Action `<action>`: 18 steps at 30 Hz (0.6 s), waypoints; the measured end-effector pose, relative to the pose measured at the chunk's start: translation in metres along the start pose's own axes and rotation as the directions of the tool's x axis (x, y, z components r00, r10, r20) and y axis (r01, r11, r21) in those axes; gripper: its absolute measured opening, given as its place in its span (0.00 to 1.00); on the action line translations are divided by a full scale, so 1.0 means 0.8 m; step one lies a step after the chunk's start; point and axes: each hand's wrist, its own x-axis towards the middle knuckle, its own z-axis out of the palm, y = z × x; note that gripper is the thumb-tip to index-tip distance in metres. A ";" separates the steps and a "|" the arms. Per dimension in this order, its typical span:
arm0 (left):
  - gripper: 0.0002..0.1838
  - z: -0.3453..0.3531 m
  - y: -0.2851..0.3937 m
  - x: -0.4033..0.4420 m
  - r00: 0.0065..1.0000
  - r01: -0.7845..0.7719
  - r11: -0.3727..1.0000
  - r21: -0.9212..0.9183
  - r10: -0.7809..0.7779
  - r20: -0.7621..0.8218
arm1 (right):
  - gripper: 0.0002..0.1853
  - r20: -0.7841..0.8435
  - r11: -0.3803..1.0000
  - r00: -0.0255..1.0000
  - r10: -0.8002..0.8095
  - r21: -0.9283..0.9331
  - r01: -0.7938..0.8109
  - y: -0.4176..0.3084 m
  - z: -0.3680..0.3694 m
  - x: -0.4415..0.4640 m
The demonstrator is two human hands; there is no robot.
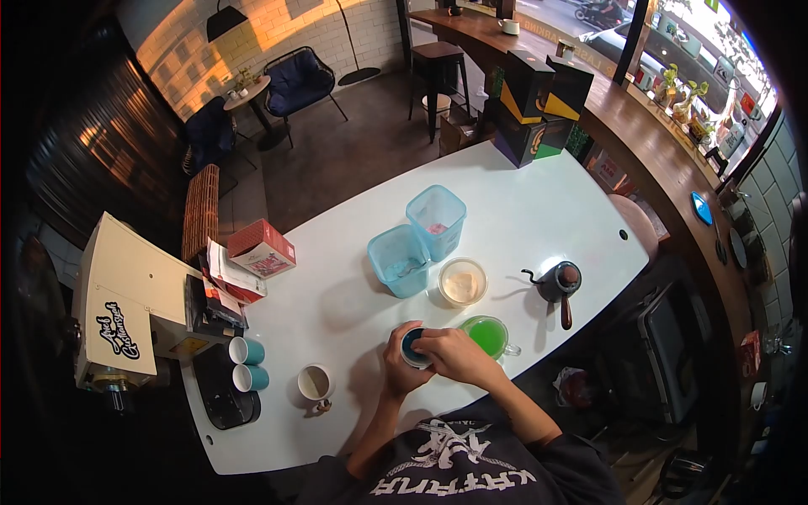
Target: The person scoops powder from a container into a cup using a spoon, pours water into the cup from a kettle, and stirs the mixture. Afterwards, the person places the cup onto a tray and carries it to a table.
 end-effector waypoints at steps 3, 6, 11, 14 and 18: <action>0.43 0.001 -0.001 0.000 1.000 -0.006 1.000 -0.007 0.006 -0.008 | 0.13 -0.078 1.000 0.997 -0.029 -0.003 0.029 0.001 0.002 0.003; 0.43 0.002 -0.006 -0.001 1.000 -0.018 1.000 -0.009 0.018 -0.012 | 0.14 -0.150 0.997 0.989 -0.017 -0.072 0.006 -0.001 -0.006 0.004; 0.43 0.002 -0.005 -0.002 1.000 -0.021 1.000 0.003 0.021 -0.010 | 0.15 -0.089 0.993 0.996 0.004 -0.115 -0.014 -0.005 -0.015 -0.002; 0.43 0.001 -0.002 -0.003 0.999 0.049 0.998 -0.030 -0.049 0.009 | 0.15 -0.006 0.996 1.000 0.013 -0.088 -0.013 -0.003 -0.010 -0.003; 0.43 0.001 -0.002 -0.002 1.000 0.004 1.000 0.007 -0.004 -0.021 | 0.14 -0.028 0.999 0.999 -0.031 0.014 0.031 0.003 0.004 0.001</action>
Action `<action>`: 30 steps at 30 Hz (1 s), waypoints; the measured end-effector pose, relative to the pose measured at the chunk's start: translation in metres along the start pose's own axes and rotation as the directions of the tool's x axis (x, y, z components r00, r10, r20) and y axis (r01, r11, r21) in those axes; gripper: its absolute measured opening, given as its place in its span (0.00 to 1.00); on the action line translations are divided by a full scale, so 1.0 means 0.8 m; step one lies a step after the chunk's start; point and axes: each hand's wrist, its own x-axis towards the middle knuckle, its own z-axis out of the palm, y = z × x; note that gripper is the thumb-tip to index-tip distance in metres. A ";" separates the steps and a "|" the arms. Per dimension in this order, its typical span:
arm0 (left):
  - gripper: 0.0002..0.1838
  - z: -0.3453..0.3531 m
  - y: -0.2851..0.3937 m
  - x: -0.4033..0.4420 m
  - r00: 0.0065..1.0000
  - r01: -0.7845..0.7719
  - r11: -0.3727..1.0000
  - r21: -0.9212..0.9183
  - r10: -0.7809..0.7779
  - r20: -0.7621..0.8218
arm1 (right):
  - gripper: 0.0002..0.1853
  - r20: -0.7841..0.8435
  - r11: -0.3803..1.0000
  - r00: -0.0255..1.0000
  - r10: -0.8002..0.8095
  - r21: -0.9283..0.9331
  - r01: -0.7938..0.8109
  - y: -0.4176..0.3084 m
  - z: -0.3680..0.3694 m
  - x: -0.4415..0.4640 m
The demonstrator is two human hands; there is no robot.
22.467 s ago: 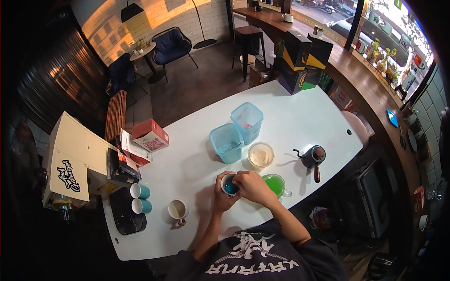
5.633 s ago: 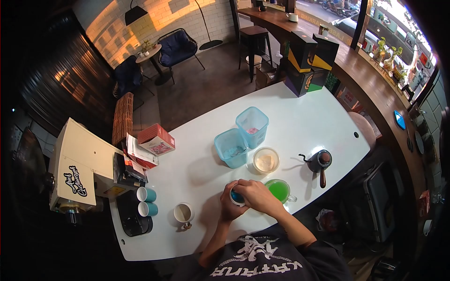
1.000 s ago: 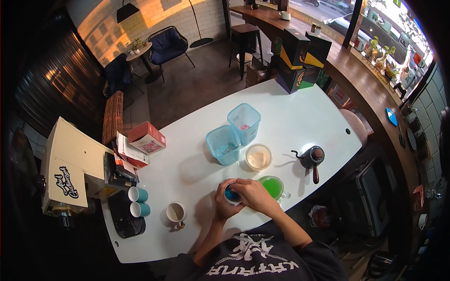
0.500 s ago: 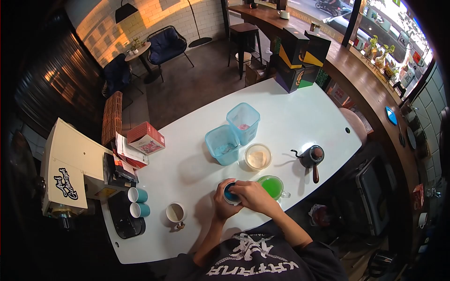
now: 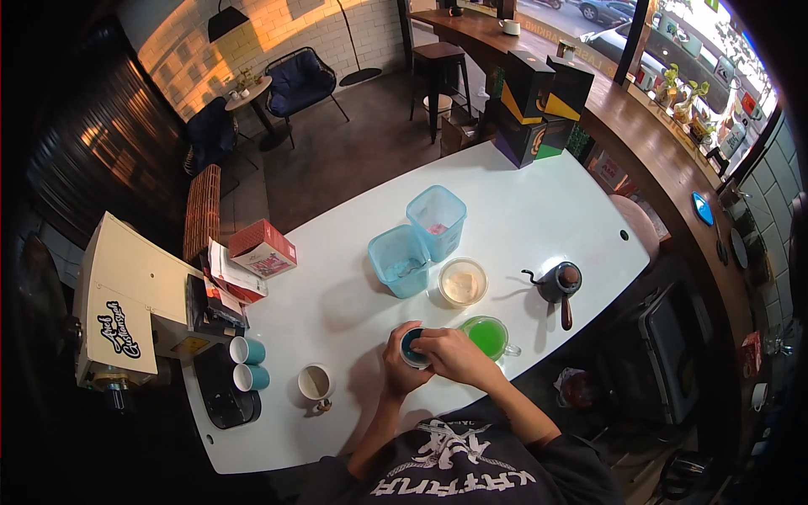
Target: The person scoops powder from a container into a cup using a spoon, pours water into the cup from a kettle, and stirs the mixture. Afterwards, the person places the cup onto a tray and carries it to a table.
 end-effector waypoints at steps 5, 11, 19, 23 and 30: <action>0.43 0.001 -0.001 0.001 1.000 -0.014 1.000 -0.025 0.014 -0.008 | 0.14 -0.080 0.999 0.997 0.020 -0.043 -0.023 -0.006 -0.009 0.003; 0.43 0.002 -0.002 -0.001 1.000 -0.007 1.000 -0.015 0.007 0.008 | 0.13 -0.077 0.990 0.997 0.024 -0.136 -0.034 -0.005 -0.019 -0.004; 0.42 0.000 0.001 -0.002 1.000 0.018 1.000 0.009 -0.018 0.007 | 0.12 0.013 1.000 1.000 0.004 -0.015 -0.004 -0.001 0.000 0.000; 0.42 0.001 -0.001 0.000 1.000 -0.008 1.000 -0.009 0.008 0.000 | 0.13 -0.093 0.998 0.996 0.008 -0.068 -0.015 -0.005 -0.008 0.004; 0.43 0.001 -0.002 -0.003 1.000 0.027 0.999 -0.018 -0.026 0.007 | 0.13 0.000 0.988 0.999 0.040 -0.146 -0.040 -0.005 -0.017 -0.004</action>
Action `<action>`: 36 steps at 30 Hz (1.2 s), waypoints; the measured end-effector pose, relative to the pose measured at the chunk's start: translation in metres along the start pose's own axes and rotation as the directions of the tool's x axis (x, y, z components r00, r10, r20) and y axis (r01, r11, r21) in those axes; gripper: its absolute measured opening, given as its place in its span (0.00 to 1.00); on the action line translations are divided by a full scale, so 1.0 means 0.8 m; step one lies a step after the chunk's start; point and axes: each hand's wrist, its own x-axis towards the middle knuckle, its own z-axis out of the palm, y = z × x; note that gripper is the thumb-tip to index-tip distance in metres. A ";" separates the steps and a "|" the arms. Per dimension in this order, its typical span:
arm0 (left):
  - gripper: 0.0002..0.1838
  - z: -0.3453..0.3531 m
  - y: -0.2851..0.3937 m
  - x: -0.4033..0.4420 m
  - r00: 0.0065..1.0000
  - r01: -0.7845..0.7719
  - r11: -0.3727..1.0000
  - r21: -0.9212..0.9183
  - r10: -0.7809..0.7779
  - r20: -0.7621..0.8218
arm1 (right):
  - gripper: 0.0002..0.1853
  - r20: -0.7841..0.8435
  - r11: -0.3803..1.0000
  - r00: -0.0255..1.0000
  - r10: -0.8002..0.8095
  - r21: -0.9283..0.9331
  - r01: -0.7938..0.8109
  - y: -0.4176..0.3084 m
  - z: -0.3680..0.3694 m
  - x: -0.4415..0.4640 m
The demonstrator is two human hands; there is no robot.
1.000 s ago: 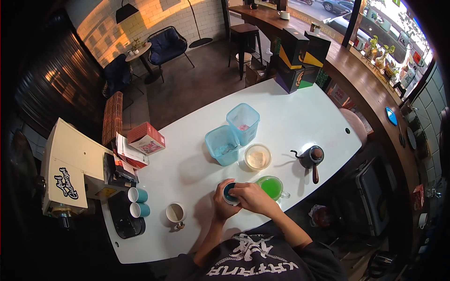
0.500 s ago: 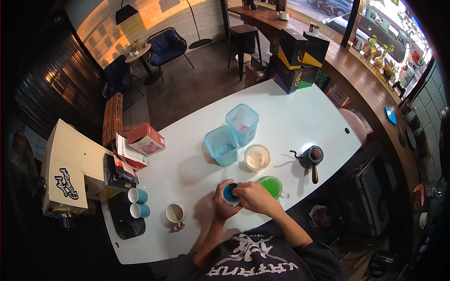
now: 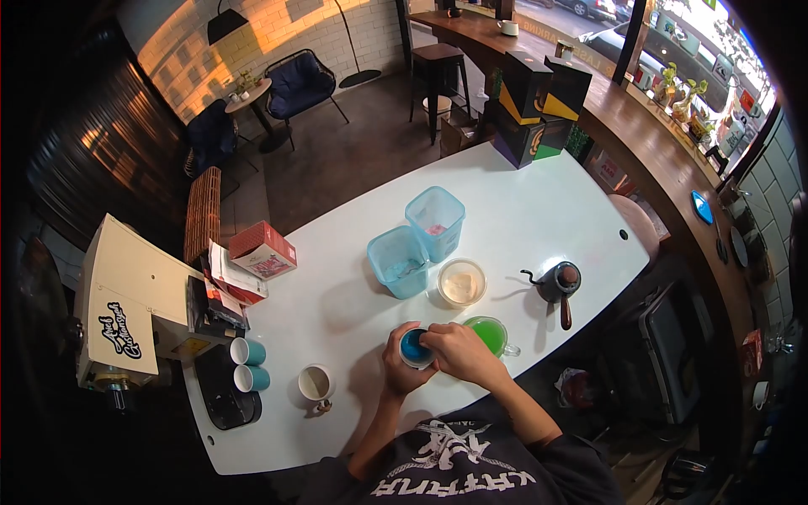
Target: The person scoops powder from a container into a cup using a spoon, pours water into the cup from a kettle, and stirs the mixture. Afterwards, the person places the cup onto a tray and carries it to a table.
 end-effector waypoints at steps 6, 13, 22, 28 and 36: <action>0.43 -0.001 0.004 0.002 1.000 0.001 1.000 0.003 -0.001 -0.005 | 0.15 -0.031 0.990 0.999 -0.031 0.134 0.035 0.000 0.016 0.004; 0.42 0.000 0.001 0.002 1.000 -0.028 1.000 -0.005 0.028 -0.002 | 0.14 -0.121 1.000 0.993 -0.001 0.011 0.003 0.004 0.006 0.005; 0.44 -0.001 0.003 0.002 1.000 -0.020 1.000 0.017 0.020 -0.021 | 0.14 0.044 0.995 0.999 -0.012 0.098 0.007 -0.002 0.018 0.003; 0.44 -0.001 0.002 0.003 1.000 -0.025 1.000 -0.012 0.025 -0.015 | 0.16 -0.104 0.999 0.994 -0.019 0.028 0.022 -0.004 0.011 0.006; 0.42 -0.001 0.003 0.000 1.000 0.023 1.000 -0.015 -0.022 0.009 | 0.18 0.092 0.998 0.996 -0.011 0.063 0.005 -0.002 0.011 -0.002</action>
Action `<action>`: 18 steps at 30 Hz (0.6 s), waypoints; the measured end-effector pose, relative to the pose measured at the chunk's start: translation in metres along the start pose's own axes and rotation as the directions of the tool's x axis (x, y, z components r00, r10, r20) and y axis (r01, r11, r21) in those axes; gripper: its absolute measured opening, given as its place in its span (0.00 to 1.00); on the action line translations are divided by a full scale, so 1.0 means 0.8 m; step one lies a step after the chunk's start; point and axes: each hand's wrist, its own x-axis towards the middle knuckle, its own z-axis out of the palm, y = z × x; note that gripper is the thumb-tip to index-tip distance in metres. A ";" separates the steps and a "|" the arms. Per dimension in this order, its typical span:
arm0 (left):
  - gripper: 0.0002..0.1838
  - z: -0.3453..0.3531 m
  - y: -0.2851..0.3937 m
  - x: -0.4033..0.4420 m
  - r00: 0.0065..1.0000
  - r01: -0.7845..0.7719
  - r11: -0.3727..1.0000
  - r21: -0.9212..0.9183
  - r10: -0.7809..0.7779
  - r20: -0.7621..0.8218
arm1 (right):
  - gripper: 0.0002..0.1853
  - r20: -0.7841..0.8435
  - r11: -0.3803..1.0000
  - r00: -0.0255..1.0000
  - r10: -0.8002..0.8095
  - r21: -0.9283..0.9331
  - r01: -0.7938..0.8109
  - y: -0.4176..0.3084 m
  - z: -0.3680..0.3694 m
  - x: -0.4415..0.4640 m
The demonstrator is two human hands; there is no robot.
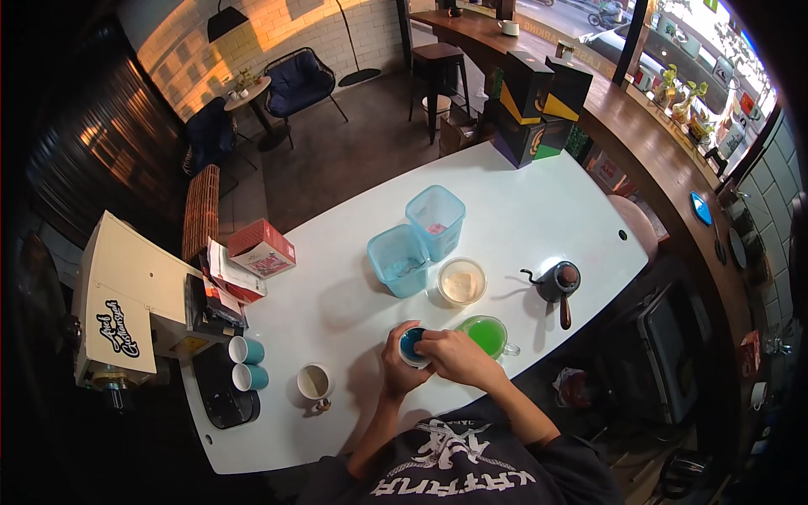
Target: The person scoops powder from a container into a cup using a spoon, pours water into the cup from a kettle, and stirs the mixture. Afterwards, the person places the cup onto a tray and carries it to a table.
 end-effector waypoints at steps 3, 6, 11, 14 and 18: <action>0.42 0.000 0.000 -0.001 1.000 -0.009 1.000 0.020 0.009 -0.010 | 0.17 -0.009 1.000 1.000 0.002 0.025 -0.002 -0.005 0.002 0.003; 0.43 0.000 0.000 0.001 0.999 -0.027 1.000 0.014 0.027 -0.019 | 0.18 -0.139 1.000 0.990 -0.022 0.001 0.022 -0.003 0.004 0.005; 0.43 0.002 -0.004 0.001 1.000 -0.023 1.000 -0.004 0.023 -0.022 | 0.18 -0.183 0.999 0.983 -0.012 -0.036 0.005 -0.004 -0.011 0.000; 0.43 0.001 0.000 0.001 1.000 -0.020 1.000 0.005 0.020 -0.019 | 0.17 -0.155 0.997 0.988 -0.002 -0.075 -0.010 -0.004 -0.009 -0.003; 0.43 0.001 0.001 0.002 0.999 -0.036 0.999 0.024 0.037 -0.025 | 0.15 -0.071 1.000 0.998 -0.001 -0.009 0.000 0.000 -0.003 -0.004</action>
